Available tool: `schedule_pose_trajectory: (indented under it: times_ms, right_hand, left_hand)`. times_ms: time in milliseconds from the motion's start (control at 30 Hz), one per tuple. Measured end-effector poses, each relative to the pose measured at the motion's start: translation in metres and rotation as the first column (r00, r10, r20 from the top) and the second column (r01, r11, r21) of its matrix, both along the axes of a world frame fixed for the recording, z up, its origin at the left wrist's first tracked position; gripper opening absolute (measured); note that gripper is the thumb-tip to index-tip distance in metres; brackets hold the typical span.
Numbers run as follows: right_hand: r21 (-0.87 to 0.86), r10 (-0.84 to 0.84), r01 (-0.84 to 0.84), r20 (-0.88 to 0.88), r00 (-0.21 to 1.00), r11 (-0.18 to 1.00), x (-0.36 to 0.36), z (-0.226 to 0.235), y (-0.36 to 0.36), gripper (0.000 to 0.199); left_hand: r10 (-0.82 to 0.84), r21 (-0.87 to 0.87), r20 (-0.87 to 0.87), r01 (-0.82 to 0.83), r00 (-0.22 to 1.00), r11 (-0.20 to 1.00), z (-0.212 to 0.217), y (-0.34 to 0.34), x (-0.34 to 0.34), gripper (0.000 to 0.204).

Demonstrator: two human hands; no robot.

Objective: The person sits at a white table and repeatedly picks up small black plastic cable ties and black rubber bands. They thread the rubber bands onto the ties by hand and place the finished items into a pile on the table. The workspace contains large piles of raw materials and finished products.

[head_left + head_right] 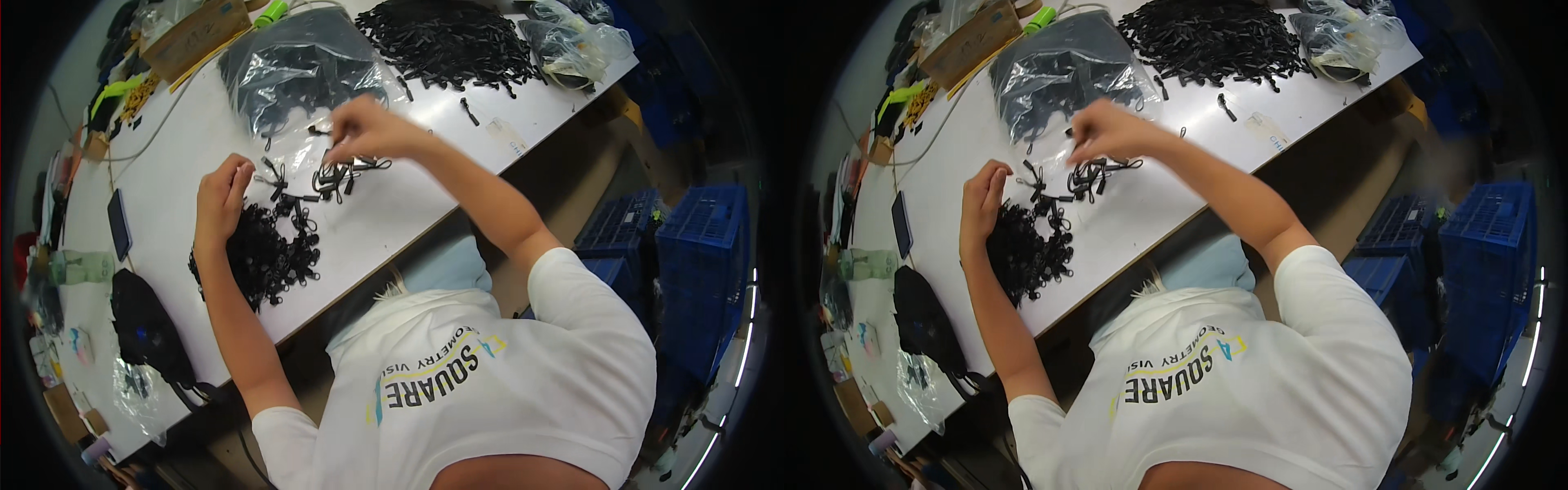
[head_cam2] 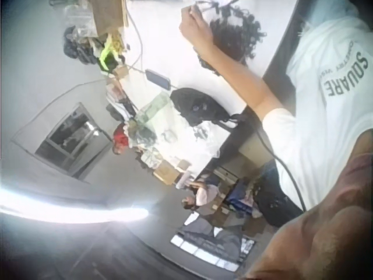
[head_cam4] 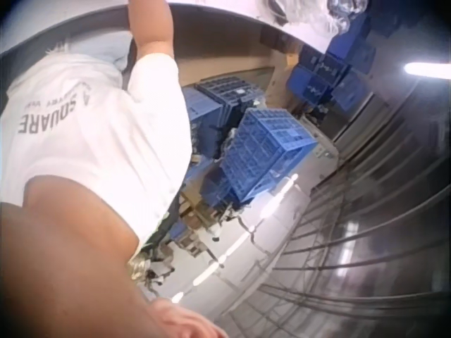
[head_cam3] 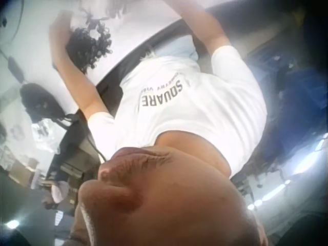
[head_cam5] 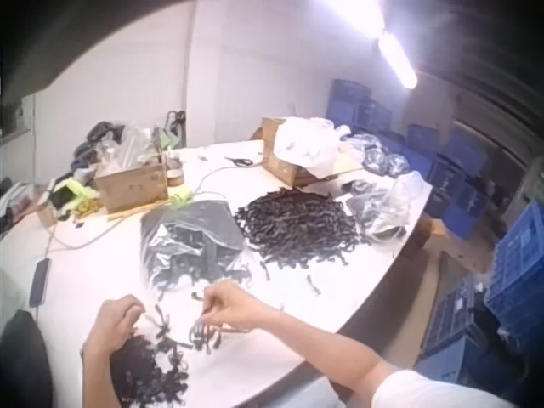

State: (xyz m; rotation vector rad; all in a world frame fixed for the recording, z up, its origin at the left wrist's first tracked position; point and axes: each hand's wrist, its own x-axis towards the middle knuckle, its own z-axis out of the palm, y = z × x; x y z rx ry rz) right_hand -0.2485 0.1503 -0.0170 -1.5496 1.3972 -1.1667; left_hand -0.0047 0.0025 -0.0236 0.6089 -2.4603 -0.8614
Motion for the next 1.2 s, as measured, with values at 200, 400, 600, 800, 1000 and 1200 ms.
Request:
schedule_pose_trajectory:
  times_ms: [200,400,600,800,1000,1200]
  right_hand:
    - [0.064,-0.687,0.793,0.545,0.48,0.605,-0.123,0.0,0.025,0.032]
    - [0.16,-0.607,0.612,0.462,0.647,0.775,-0.046,-0.027,-0.01,0.024]
    - [-0.389,-0.463,0.307,-0.412,0.785,0.868,0.0,-0.042,-0.039,0.029]
    - [0.002,-0.04,0.04,-0.03,0.999,0.999,0.05,-0.004,-0.05,0.032]
    - [-0.004,0.102,-0.102,0.019,0.995,0.995,0.038,-0.022,-0.045,0.036]
    - [0.205,0.136,-0.176,0.197,0.971,0.963,0.037,-0.026,-0.045,0.037]
  left_hand:
    - [-0.038,0.167,0.184,0.007,0.982,0.986,0.014,0.014,-0.003,0.025]
    - [-0.235,0.138,0.485,0.192,0.842,0.972,0.021,0.021,-0.001,0.034]
    - [-0.078,-0.035,0.551,0.116,0.831,0.993,0.007,0.024,-0.005,0.031]
    - [-0.08,-0.039,0.537,0.12,0.84,0.992,0.004,0.024,-0.002,0.024]
    - [-0.101,-0.067,0.466,0.148,0.879,0.987,-0.001,0.013,-0.002,0.015]
    - [-0.114,-0.002,0.386,0.124,0.916,0.992,0.001,0.016,-0.001,0.011]
